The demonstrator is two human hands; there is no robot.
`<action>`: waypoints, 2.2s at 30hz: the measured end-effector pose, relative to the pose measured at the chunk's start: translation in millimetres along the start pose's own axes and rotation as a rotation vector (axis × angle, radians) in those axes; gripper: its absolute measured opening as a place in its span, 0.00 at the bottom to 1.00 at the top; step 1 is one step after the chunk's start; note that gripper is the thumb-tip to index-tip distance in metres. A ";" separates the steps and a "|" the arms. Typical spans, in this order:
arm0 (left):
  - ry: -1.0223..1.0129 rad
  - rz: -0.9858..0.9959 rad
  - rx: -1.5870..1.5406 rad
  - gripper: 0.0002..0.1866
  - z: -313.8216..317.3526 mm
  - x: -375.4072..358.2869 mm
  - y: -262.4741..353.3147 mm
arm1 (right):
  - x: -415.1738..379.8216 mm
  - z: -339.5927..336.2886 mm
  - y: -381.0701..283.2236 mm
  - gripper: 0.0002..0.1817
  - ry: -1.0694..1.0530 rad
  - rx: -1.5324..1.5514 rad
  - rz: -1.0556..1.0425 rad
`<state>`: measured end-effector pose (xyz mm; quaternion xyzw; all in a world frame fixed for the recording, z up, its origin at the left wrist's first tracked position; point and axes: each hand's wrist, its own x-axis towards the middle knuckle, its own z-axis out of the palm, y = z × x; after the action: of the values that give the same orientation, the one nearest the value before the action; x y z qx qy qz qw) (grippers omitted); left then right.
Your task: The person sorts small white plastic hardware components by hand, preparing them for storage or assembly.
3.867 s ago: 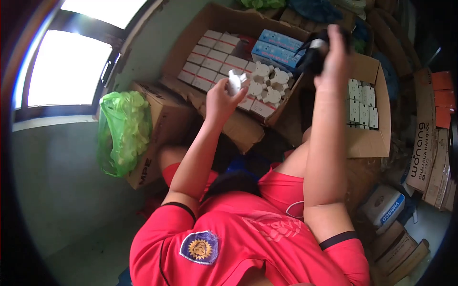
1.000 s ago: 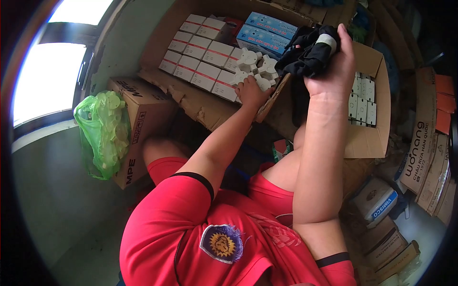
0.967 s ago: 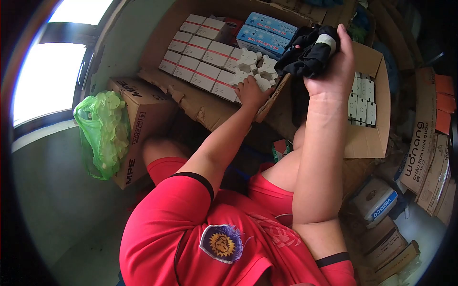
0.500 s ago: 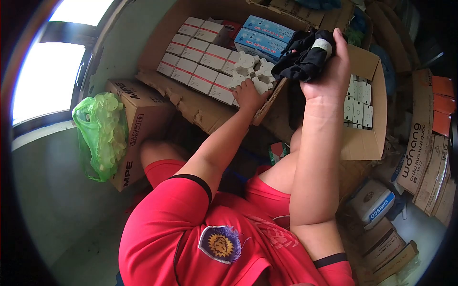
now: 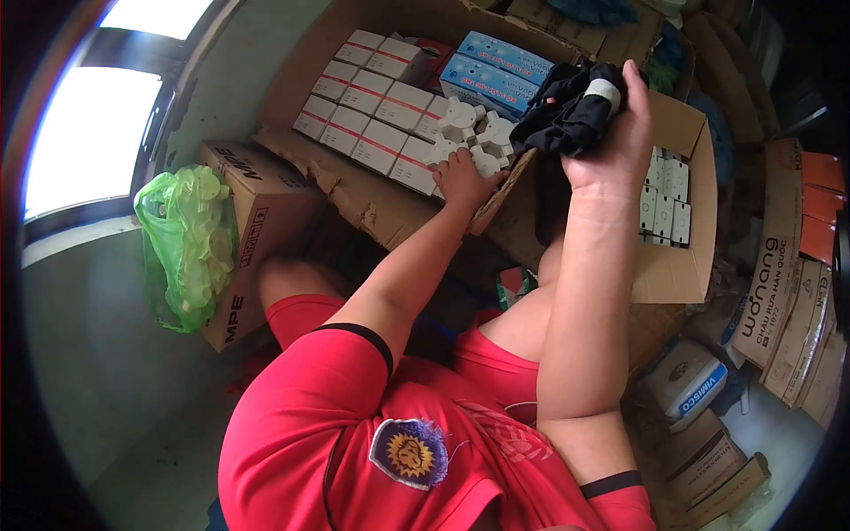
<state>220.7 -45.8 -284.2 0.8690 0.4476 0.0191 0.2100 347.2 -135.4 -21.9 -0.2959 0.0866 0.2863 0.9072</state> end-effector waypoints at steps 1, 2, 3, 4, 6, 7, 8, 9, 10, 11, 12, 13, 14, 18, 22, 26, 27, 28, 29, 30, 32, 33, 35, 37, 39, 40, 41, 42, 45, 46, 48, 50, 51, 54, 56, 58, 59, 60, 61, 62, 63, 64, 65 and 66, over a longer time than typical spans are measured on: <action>0.004 0.006 -0.002 0.46 -2.7 -0.7 0.7 | 0.1 -0.1 0.8 0.16 0.002 -0.007 -0.003; 0.010 0.012 -0.004 0.45 -5.6 -1.2 1.4 | 2.1 -1.2 1.2 0.16 -0.003 -0.017 -0.010; 0.018 0.015 -0.004 0.44 -9.8 -2.4 1.2 | 5.7 -4.0 1.2 0.16 -0.010 -0.026 -0.015; -0.019 0.012 -0.028 0.42 -13.2 -3.5 1.1 | 8.9 -6.6 2.0 0.16 -0.024 -0.034 -0.012; -0.043 -0.033 -0.064 0.39 -28.8 1.4 -2.9 | 11.1 -6.8 -0.3 0.15 -0.008 -0.034 0.019; 0.058 -0.005 -0.117 0.35 -34.5 0.8 -9.1 | 7.9 -4.7 -4.0 0.16 -0.062 -0.030 0.115; 0.159 0.023 -0.163 0.32 -39.7 -2.8 -16.8 | 13.0 -4.7 -0.2 0.18 0.017 -0.071 0.045; 0.283 0.091 -0.215 0.27 -55.0 -7.0 -21.7 | 13.2 -3.4 0.1 0.20 0.023 -0.113 0.033; 0.404 0.166 -0.263 0.21 -79.3 -9.9 -27.1 | 13.6 -6.0 1.7 0.23 -0.052 -0.165 0.028; 0.463 0.226 -0.357 0.19 -107.6 -10.4 -39.2 | 19.1 -14.4 1.3 0.26 -0.087 -0.190 0.048; 0.518 0.294 -0.452 0.17 -140.7 -11.9 -49.5 | 18.6 -11.9 4.5 0.27 -0.041 -0.201 0.036; 0.570 0.373 -0.547 0.15 -176.3 -15.2 -57.6 | 16.9 -9.1 7.2 0.27 -0.013 -0.231 0.042; 0.679 0.425 -0.544 0.11 -219.7 -22.6 -66.7 | 20.5 -11.3 8.0 0.28 -0.034 -0.208 0.100; 1.177 0.442 -0.393 0.02 -363.5 -45.2 -147.2 | 23.7 -8.5 23.1 0.28 -0.104 -0.301 0.204; 1.252 0.136 -0.245 0.11 -465.6 -94.5 -263.5 | 23.3 -7.5 36.7 0.29 -0.202 -0.377 0.278; 0.919 -0.434 -0.148 0.12 -480.8 -123.1 -397.5 | 26.8 -7.2 40.4 0.29 -0.245 -0.416 0.335; 0.832 -0.480 -0.145 0.15 -473.8 -123.1 -432.5 | 27.2 -4.4 40.0 0.29 -0.233 -0.424 0.326; 0.745 -0.521 -0.143 0.18 -464.4 -120.5 -466.2 | 26.4 0.1 39.3 0.29 -0.222 -0.431 0.314; 0.653 -0.560 -0.142 0.22 -456.8 -119.1 -486.0 | 24.2 4.2 41.8 0.29 -0.256 -0.427 0.311; 0.606 -0.594 -0.121 0.25 -453.1 -118.4 -489.1 | 23.2 6.9 44.2 0.29 -0.287 -0.425 0.307; 0.502 -0.656 -0.075 0.30 -445.4 -111.1 -493.4 | 23.4 7.0 53.7 0.28 -0.306 -0.407 0.310; 0.518 -0.675 -0.094 0.30 -440.7 -107.2 -494.3 | 30.1 1.6 62.1 0.28 -0.298 -0.391 0.317; 0.514 -0.628 -0.148 0.29 -441.4 -105.4 -496.6 | 31.1 4.0 77.8 0.29 -0.180 -0.348 0.268; 0.507 -0.599 -0.178 0.27 -440.5 -101.2 -502.8 | 30.7 0.3 89.1 0.33 -0.199 -0.278 0.232; 0.500 -0.588 -0.178 0.25 -445.4 -97.6 -504.1 | 21.2 8.9 99.8 0.34 -0.132 -0.228 0.151; 0.567 -0.549 -0.168 0.24 -448.4 -99.8 -501.4 | 20.4 8.9 100.7 0.35 -0.162 -0.192 0.151; 0.633 -0.508 -0.158 0.23 -448.8 -103.9 -498.0 | 20.5 9.2 100.4 0.36 -0.163 -0.156 0.149; 0.700 -0.465 -0.149 0.23 -451.8 -108.4 -488.4 | 17.9 11.6 100.3 0.36 -0.164 -0.120 0.147; 0.950 -0.357 -0.182 0.20 -470.1 -118.3 -471.6 | 10.6 15.0 98.8 0.39 -0.238 -0.004 0.179; 1.005 -0.247 -0.223 0.19 -477.4 -121.6 -453.9 | 6.5 14.0 100.0 0.39 -0.266 0.015 0.218; 1.107 -0.032 -0.305 0.16 -496.6 -136.5 -418.6 | 4.8 7.8 108.9 0.39 -0.326 -0.008 0.225; 1.029 0.042 -0.788 0.16 -506.2 -143.9 -368.7 | -4.2 4.2 122.2 0.41 -0.471 0.089 0.310; 0.968 0.077 -1.031 0.16 -505.2 -144.6 -341.8 | -13.9 7.7 131.0 0.40 -0.478 0.062 0.314; 0.634 0.248 -1.514 0.19 -482.3 -144.8 -261.7 | -58.8 26.1 152.1 0.40 -0.535 0.006 0.360; 0.528 0.270 -1.655 0.21 -447.8 -133.2 -195.7 | -67.8 26.6 167.4 0.37 -0.837 0.046 0.392; 0.406 0.229 -1.717 0.20 -398.8 -110.5 -147.0 | -108.9 46.6 169.1 0.40 -0.641 0.165 0.360; 0.398 0.179 -1.700 0.20 -371.8 -97.3 -125.7 | -116.0 49.9 169.4 0.39 -0.654 0.121 0.341; 0.391 0.128 -1.680 0.19 -347.9 -87.8 -102.5 | -121.3 51.1 169.6 0.39 -0.665 0.076 0.325; 0.340 0.102 -1.652 0.18 -333.8 -88.0 -74.5 | -132.1 53.9 174.9 0.37 -0.650 0.005 0.224; 0.271 0.158 -1.784 0.17 -318.2 -87.7 -55.4 | -136.6 53.4 175.8 0.36 -0.632 -0.065 0.127; 0.212 0.139 -1.799 0.16 -317.1 -92.0 -42.9 | -127.4 40.7 173.2 0.28 -0.646 -0.111 0.009; 0.158 0.119 -1.808 0.16 -320.6 -95.1 -31.5 | -121.2 37.2 162.1 0.27 -0.659 -0.325 -0.159; 0.094 0.050 -1.763 0.16 -326.2 -91.3 -29.9 | -114.5 35.5 149.0 0.26 -0.661 -0.538 -0.321; 0.035 -0.015 -1.713 0.16 -334.4 -85.6 -34.2 | -111.0 36.2 137.3 0.25 -0.655 -0.752 -0.478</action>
<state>69.1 20.8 20.6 0.4071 0.2877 0.3627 0.7874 177.2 -75.4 -23.3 -0.5065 -0.3781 0.1604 0.7581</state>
